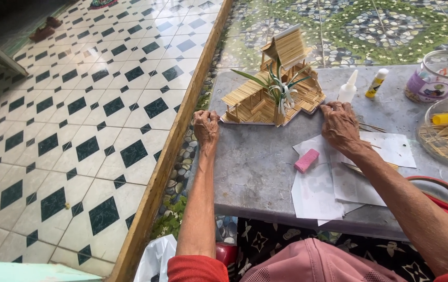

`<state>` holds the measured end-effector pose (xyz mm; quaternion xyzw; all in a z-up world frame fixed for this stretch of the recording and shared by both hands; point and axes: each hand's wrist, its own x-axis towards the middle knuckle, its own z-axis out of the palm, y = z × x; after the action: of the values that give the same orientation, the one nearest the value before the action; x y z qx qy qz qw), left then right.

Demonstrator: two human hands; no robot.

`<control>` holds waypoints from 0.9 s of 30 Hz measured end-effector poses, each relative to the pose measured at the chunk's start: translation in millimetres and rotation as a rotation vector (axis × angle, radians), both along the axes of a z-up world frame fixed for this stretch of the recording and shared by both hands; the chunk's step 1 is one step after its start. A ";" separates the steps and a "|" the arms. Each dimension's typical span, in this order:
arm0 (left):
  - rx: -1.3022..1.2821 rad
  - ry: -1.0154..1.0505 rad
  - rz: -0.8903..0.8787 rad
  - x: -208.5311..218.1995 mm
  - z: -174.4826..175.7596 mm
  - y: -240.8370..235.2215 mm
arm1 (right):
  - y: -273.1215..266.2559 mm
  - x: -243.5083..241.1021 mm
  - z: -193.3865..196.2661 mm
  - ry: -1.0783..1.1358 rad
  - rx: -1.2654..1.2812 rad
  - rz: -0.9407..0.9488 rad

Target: The person assembles a small decorative model using wooden sticks, scissors, and glue. They cut sticks to size, apply glue, and attach pieces to a partially built structure that includes a small plant. The person also handles a pink eraser and paper on the table while working.

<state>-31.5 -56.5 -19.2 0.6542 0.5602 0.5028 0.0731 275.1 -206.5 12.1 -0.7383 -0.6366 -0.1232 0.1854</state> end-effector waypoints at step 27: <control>-0.059 0.004 -0.022 0.0 3.7 -0.3 | -9.9 4.6 9.8 0.208 0.032 0.094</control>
<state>-31.6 -56.8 -15.5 0.6590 0.5676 0.4839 0.0967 279.7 -216.4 21.9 -0.7133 -0.6459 -0.0473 0.2679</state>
